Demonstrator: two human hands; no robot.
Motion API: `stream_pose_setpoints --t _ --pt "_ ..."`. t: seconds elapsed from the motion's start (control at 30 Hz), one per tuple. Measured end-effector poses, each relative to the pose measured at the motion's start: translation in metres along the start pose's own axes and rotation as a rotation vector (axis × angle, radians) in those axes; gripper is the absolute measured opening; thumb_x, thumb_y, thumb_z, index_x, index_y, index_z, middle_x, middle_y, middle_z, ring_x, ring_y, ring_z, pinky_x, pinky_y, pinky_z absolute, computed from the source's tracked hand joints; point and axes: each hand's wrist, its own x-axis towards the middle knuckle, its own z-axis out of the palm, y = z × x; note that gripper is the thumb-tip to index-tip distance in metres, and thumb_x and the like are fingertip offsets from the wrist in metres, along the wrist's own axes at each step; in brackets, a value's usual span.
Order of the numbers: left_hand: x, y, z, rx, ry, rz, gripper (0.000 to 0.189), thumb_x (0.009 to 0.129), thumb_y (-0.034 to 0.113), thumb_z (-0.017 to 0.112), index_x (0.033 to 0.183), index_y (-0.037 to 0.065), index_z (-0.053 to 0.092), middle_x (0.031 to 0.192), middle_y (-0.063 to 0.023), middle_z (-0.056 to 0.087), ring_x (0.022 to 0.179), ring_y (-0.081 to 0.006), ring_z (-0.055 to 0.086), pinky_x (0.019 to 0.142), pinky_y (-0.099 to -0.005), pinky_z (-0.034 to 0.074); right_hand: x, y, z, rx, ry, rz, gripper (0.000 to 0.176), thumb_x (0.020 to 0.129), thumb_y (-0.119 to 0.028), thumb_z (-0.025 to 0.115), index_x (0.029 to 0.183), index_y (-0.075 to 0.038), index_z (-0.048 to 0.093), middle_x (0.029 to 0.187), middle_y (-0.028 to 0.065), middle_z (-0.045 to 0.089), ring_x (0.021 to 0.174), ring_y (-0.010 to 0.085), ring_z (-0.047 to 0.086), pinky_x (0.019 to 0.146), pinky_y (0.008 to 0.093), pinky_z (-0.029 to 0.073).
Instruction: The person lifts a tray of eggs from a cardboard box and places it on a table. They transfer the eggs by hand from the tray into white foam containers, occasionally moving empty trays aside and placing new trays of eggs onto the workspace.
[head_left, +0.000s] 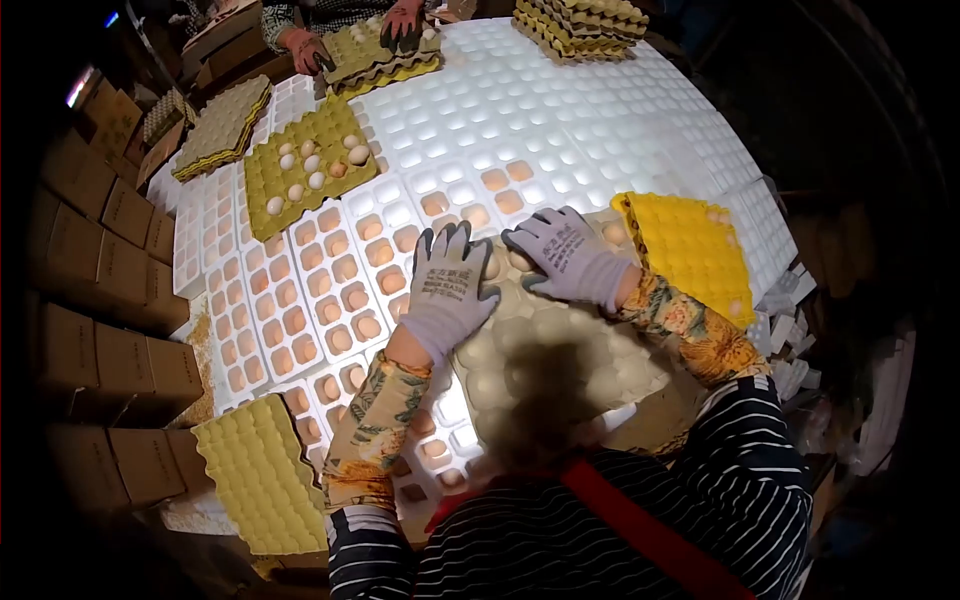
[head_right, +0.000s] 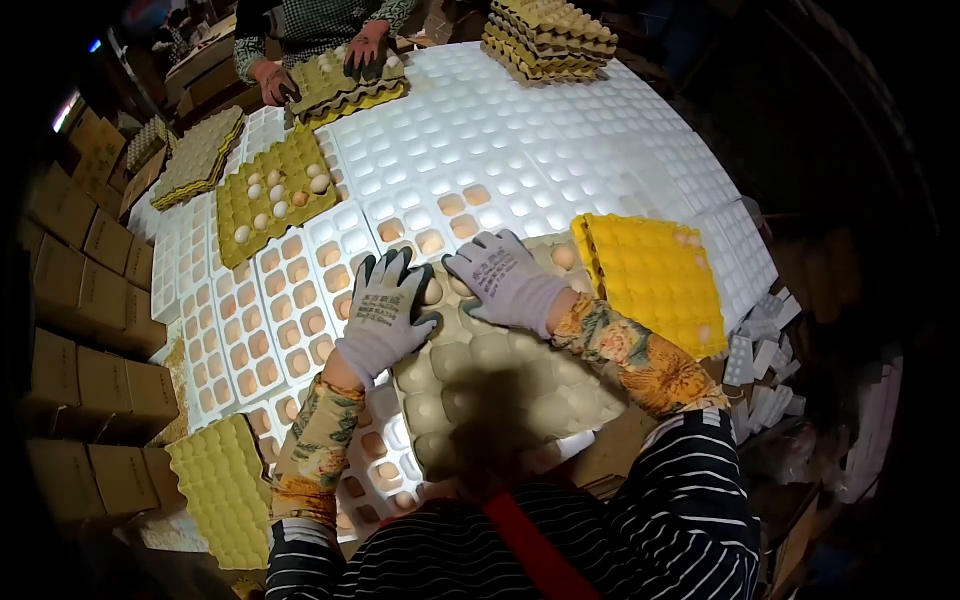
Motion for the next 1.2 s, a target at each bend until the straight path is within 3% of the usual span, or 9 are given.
stream_pose_setpoints --t 0.13,0.23,0.4,0.6,0.73,0.87,1.0,1.07,1.2 --pt "0.004 0.024 0.007 -0.069 0.118 0.038 0.051 0.078 0.026 0.076 0.123 0.009 0.06 0.118 -0.0119 0.064 0.119 -0.0326 0.056 0.119 -0.0491 0.028 -0.032 0.024 0.009 0.011 0.162 -0.069 0.043 0.082 -0.029 0.071 0.12 -0.011 0.064 0.111 0.0071 0.065 0.104 0.0228 0.06 0.095 0.037 0.045" --pt "0.003 0.033 0.003 -0.299 0.287 0.028 0.036 0.077 0.02 0.075 0.11 0.009 0.064 0.105 -0.0125 0.064 0.104 -0.0312 0.061 0.112 -0.048 0.038 -0.075 0.056 -0.01 1.205 0.558 0.226 0.037 0.09 -0.023 0.067 0.123 -0.005 0.063 0.103 0.007 0.068 0.089 0.0128 0.064 0.073 0.0266 0.054" --pt "-0.001 0.082 -0.018 -1.9 0.365 -0.349 0.032 0.095 0.012 0.057 0.126 0.004 0.057 0.105 -0.0077 0.063 0.095 -0.0202 0.067 0.081 -0.0289 0.055 -0.181 0.133 -0.033 1.683 0.37 0.5 0.023 0.091 -0.02 0.068 0.106 -0.004 0.067 0.087 0.004 0.065 0.072 0.0128 0.064 0.068 0.0291 0.054" --pt "0.033 0.23 -0.014 -0.107 -0.183 -0.045 0.036 0.083 0.038 0.073 0.107 0.013 0.064 0.105 -0.0113 0.066 0.097 -0.0318 0.067 0.081 -0.0441 0.053 -0.171 0.11 -0.013 0.078 -0.002 0.232 0.038 0.077 -0.032 0.073 0.11 -0.015 0.064 0.111 0.0143 0.061 0.097 0.0333 0.066 0.084 0.0427 0.053" --pt "0.052 0.25 0.019 0.015 -0.319 -0.09 0.041 0.08 0.035 0.075 0.113 0.013 0.062 0.116 -0.0105 0.064 0.099 -0.0315 0.067 0.081 -0.0443 0.054 -0.189 0.152 0.004 0.253 0.256 0.112 0.04 0.081 -0.027 0.071 0.117 -0.014 0.06 0.108 0.0156 0.064 0.09 0.0305 0.068 0.076 0.0398 0.055" --pt "0.048 0.232 0.032 -0.316 -0.195 -0.212 0.037 0.079 0.033 0.074 0.109 0.014 0.065 0.104 -0.0109 0.069 0.094 -0.0329 0.068 0.08 -0.043 0.054 -0.215 0.171 -0.022 1.884 0.275 0.296 0.054 0.087 -0.012 0.069 0.139 -0.008 0.055 0.106 0.0082 0.063 0.081 0.0156 0.067 0.066 0.0236 0.054" --pt "0.038 0.205 0.022 -1.765 -0.118 -0.572 0.033 0.093 0.017 0.065 0.122 0.001 0.064 0.098 -0.0071 0.07 0.076 -0.0158 0.066 0.065 -0.0256 0.056 -0.164 0.165 -0.021 0.36 0.259 0.129 0.047 0.077 -0.035 0.075 0.119 -0.015 0.068 0.122 0.015 0.058 0.103 0.0304 0.065 0.091 0.041 0.052" --pt "0.028 0.176 0.048 -1.112 0.335 0.081 0.041 0.1 0.017 0.051 0.138 0.002 0.053 0.118 -0.015 0.064 0.083 -0.0211 0.066 0.064 -0.0291 0.055 -0.135 0.147 -0.028 -0.132 0.021 0.167 0.044 0.075 -0.039 0.075 0.112 -0.016 0.07 0.118 0.0139 0.057 0.103 0.0307 0.065 0.087 0.0396 0.053" --pt "0.002 0.145 0.017 -2.518 -0.098 -0.358 0.048 0.104 0.029 0.044 0.146 0.006 0.044 0.116 -0.0176 0.063 0.083 -0.0259 0.067 0.063 -0.0321 0.054 -0.113 0.158 -0.045 0.029 -0.123 0.086 0.046 0.073 -0.041 0.076 0.11 -0.015 0.07 0.114 0.012 0.058 0.102 0.0311 0.064 0.085 0.0408 0.053"
